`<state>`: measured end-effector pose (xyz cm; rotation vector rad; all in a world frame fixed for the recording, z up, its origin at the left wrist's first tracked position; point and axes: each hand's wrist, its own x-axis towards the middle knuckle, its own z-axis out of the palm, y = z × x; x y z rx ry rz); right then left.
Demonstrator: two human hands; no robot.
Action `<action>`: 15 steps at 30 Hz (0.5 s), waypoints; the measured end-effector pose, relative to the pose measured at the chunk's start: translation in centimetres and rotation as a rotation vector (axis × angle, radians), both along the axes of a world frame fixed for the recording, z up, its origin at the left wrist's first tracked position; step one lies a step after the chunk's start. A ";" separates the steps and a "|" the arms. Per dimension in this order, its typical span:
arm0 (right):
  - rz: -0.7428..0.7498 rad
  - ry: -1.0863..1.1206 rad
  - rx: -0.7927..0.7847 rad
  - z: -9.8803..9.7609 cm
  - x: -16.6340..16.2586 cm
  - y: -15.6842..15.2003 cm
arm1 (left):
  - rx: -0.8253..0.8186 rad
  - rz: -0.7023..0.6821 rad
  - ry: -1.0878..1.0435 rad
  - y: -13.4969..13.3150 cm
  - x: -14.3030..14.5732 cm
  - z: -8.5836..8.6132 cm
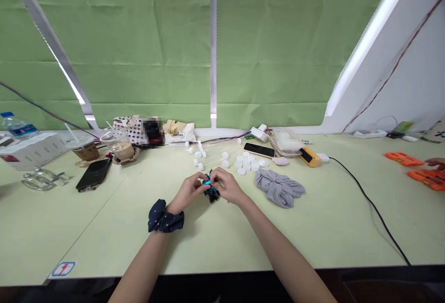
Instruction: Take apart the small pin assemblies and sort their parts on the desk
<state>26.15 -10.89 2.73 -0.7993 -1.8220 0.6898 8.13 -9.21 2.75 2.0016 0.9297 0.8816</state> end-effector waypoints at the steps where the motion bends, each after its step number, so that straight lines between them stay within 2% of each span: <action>1: 0.008 -0.007 0.023 0.2 0.0 -0.1 | -0.049 -0.018 -0.017 0.0 -0.1 0.1; 4: 0.049 -0.013 0.047 0.7 0.1 -0.6 | -0.204 -0.105 -0.050 0.0 -0.6 0.9; 9: 0.156 -0.047 -0.012 1.0 0.4 -0.8 | -0.467 -0.295 -0.007 -0.2 -1.2 1.9; 12: 0.222 -0.028 -0.081 0.9 0.7 -0.6 | -0.582 -0.304 -0.042 -0.4 -1.1 1.7; 15: 0.222 0.011 -0.142 0.4 0.9 -0.2 | -0.625 -0.288 -0.071 -0.4 -0.9 1.3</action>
